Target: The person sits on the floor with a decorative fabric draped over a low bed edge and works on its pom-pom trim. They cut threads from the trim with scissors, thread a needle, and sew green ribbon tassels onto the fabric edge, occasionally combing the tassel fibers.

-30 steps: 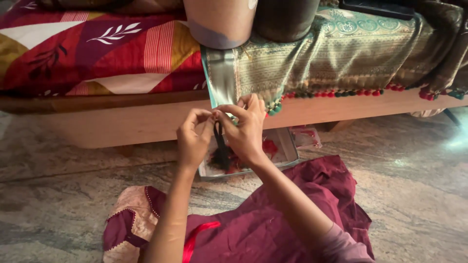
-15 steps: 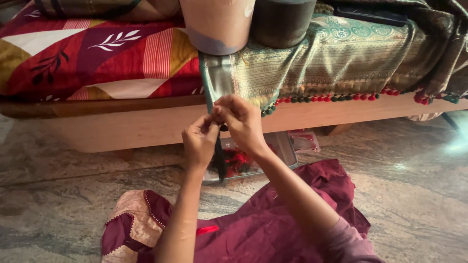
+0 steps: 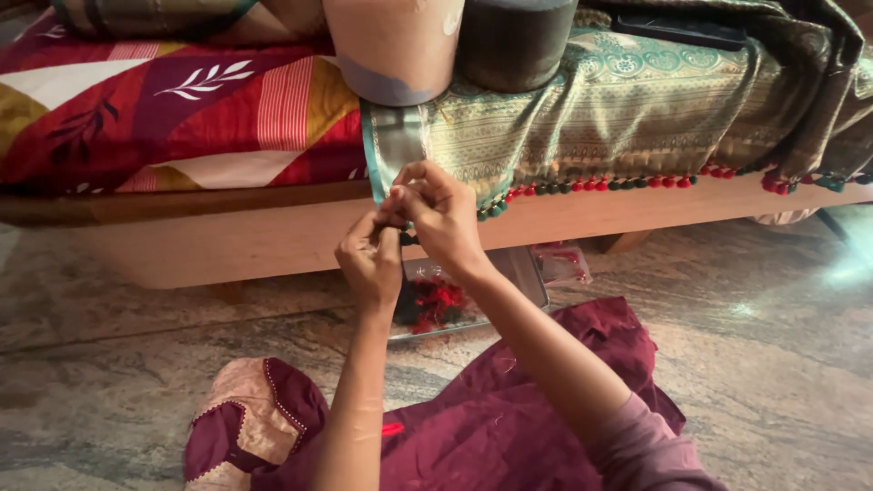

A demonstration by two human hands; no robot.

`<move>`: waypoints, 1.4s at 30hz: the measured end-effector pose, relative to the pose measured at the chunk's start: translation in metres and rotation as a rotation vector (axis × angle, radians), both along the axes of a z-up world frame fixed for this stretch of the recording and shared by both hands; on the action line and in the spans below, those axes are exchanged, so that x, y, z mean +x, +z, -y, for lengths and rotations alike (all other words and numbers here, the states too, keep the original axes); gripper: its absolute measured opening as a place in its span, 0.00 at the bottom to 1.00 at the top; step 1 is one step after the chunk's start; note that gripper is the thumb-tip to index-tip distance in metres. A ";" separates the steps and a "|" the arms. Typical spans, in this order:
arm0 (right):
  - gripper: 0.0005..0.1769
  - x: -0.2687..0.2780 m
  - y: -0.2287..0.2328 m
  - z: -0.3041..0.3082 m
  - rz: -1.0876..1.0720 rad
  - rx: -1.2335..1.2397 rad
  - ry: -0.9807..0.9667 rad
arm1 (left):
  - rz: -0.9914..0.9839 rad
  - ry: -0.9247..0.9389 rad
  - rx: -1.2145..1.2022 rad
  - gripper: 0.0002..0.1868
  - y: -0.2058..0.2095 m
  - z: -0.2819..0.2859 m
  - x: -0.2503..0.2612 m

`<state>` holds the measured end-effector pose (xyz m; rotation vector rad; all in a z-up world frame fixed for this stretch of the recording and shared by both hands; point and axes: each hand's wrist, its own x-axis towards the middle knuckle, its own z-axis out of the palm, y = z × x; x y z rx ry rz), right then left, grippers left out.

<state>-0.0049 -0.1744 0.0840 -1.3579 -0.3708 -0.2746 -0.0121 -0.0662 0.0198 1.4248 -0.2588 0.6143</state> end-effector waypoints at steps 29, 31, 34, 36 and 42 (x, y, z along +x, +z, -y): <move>0.02 0.004 0.009 0.000 -0.196 0.187 0.071 | -0.044 0.062 0.044 0.11 0.009 -0.007 -0.004; 0.02 0.005 0.013 0.003 -0.187 0.157 0.066 | -0.068 -0.006 0.012 0.10 0.011 -0.008 -0.004; 0.03 0.006 0.022 0.008 -0.035 -0.171 -0.083 | -0.144 -0.159 -0.099 0.11 0.008 -0.012 0.000; 0.02 0.014 0.024 0.014 -0.132 -0.042 0.038 | -0.127 -0.264 -0.154 0.11 -0.001 -0.015 0.004; 0.02 0.065 0.008 0.034 -0.476 0.318 0.397 | -0.164 -0.321 -0.155 0.11 -0.003 -0.026 0.005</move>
